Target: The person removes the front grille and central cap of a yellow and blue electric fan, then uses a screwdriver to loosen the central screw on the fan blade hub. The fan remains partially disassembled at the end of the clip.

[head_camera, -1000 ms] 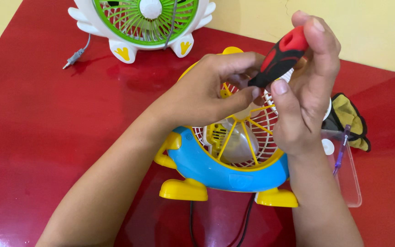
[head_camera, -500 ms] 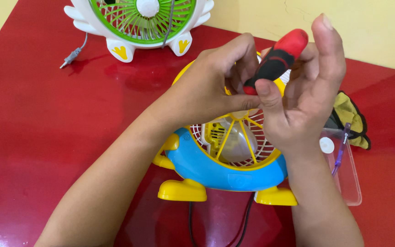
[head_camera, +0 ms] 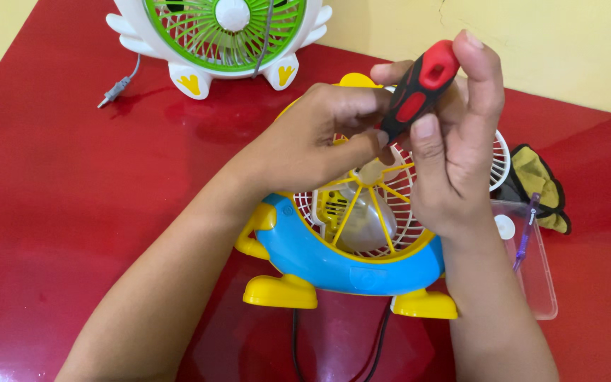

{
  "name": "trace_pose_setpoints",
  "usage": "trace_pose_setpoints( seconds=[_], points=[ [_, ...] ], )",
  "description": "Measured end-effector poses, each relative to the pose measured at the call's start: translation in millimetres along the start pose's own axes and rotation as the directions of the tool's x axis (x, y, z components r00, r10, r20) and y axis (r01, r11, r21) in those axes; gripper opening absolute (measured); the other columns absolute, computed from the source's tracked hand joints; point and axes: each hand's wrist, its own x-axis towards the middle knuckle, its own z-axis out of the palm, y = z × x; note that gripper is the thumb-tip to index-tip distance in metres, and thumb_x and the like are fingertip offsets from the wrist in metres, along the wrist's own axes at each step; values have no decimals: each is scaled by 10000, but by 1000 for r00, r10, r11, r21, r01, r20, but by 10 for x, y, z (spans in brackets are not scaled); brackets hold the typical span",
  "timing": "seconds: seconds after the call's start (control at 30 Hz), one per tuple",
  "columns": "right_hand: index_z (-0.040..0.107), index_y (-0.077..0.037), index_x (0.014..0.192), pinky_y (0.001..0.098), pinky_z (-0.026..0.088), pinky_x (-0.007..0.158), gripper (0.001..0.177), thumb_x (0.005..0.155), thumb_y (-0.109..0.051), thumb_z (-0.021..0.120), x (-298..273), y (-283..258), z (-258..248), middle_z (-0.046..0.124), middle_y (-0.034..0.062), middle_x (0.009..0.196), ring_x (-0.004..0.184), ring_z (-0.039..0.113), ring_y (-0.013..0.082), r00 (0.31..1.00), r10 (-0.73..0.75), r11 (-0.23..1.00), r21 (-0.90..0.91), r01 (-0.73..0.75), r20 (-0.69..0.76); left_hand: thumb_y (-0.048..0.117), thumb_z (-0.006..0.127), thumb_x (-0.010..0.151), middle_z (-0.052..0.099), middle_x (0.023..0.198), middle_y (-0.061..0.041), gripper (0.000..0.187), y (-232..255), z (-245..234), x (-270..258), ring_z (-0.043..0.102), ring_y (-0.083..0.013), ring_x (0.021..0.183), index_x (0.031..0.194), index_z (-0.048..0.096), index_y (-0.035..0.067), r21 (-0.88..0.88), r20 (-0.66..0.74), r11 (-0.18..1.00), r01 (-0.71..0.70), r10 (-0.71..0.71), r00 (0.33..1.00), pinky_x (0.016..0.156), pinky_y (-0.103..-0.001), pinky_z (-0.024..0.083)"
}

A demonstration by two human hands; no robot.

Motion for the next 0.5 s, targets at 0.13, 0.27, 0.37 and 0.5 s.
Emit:
trace_pose_setpoints(
  seconds=[0.13,0.27,0.37,0.5],
  points=[
    [180,-149,1619,328,504,1090,542,1216,-252,526,-26,71,-27,546,116,1427,1288,566,179,998,16,998,60,-13,-53,69,672,1016,717,941,-29,267,59,16,29,676,-62,880,1279,668,21,152,-32,988,-14,19,999,835,-273,619],
    [236,-104,1643,303,462,1119,680,1149,-295,663,-56,176,-48,494,47,1396,1250,523,135,995,-26,999,44,30,-100,96,759,954,645,865,-5,258,103,67,60,626,-54,786,1158,619,25,247,-105,968,-38,66,992,695,-258,575],
    [297,-56,1606,301,456,1130,730,1080,-283,750,-94,236,-57,470,45,1444,1265,520,133,994,-47,997,-72,40,-97,108,816,916,609,787,4,317,109,76,77,612,-65,706,1001,522,28,296,-136,954,-53,97,986,617,-257,536],
    [417,-30,1570,285,466,1077,689,1046,-222,821,-134,271,-57,497,32,1325,1176,549,121,990,-65,989,-137,48,-125,104,844,872,599,774,1,391,90,92,93,624,-68,678,967,470,43,348,-149,934,-78,137,979,604,-248,531]
  ],
)
